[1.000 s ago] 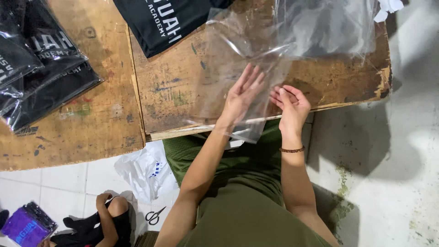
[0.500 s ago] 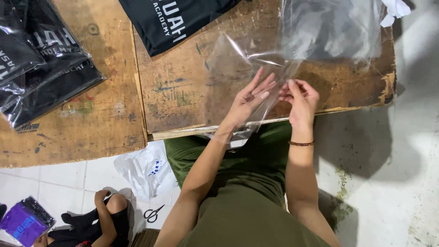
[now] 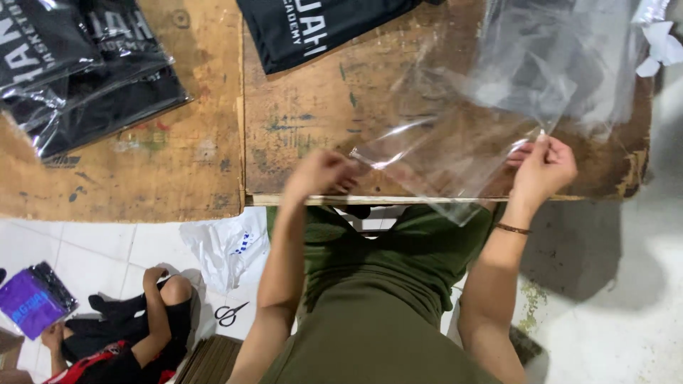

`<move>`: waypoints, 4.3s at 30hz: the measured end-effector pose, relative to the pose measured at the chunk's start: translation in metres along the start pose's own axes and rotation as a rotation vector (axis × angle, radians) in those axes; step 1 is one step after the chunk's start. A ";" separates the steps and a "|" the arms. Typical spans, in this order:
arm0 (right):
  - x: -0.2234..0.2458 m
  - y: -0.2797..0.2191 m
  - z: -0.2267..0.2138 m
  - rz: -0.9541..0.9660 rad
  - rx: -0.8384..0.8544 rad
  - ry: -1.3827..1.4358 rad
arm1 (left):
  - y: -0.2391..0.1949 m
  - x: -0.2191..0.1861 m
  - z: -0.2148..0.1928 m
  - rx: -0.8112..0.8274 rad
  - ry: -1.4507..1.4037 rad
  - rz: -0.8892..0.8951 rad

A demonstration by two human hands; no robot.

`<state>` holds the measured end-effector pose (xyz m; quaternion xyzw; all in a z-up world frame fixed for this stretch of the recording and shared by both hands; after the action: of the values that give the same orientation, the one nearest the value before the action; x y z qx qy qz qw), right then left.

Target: Folding black t-shirts and placing them into clear plastic bags for shipping

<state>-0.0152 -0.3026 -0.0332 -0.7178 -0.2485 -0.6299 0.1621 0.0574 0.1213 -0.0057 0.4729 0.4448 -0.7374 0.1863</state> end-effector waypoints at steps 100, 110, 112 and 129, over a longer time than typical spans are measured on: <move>0.214 -0.284 0.154 -0.438 0.937 0.408 | -0.222 -0.150 0.056 -0.530 0.275 1.231; 0.216 -0.308 0.149 -0.311 1.159 0.826 | -0.234 -0.118 0.009 -0.894 0.104 1.237; 0.204 -0.311 0.147 -0.289 1.232 0.789 | -0.224 -0.104 -0.011 -0.658 -0.027 1.133; 0.242 -0.309 0.096 -0.475 1.220 0.834 | -0.209 -0.091 0.025 -0.320 -0.085 1.235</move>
<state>-0.0898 0.0413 0.1652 -0.1328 -0.6170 -0.6176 0.4693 -0.0579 0.1990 0.1771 0.5788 0.1873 -0.4368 0.6626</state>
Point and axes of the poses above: each hand's wrist, its own y-axis towards the middle knuckle, its own z-axis out of the palm, x = y × z, the point moved 7 cm from there along y, towards the middle knuckle, and after that the axes turned 1 degree about -z, right-handed, at the moved point
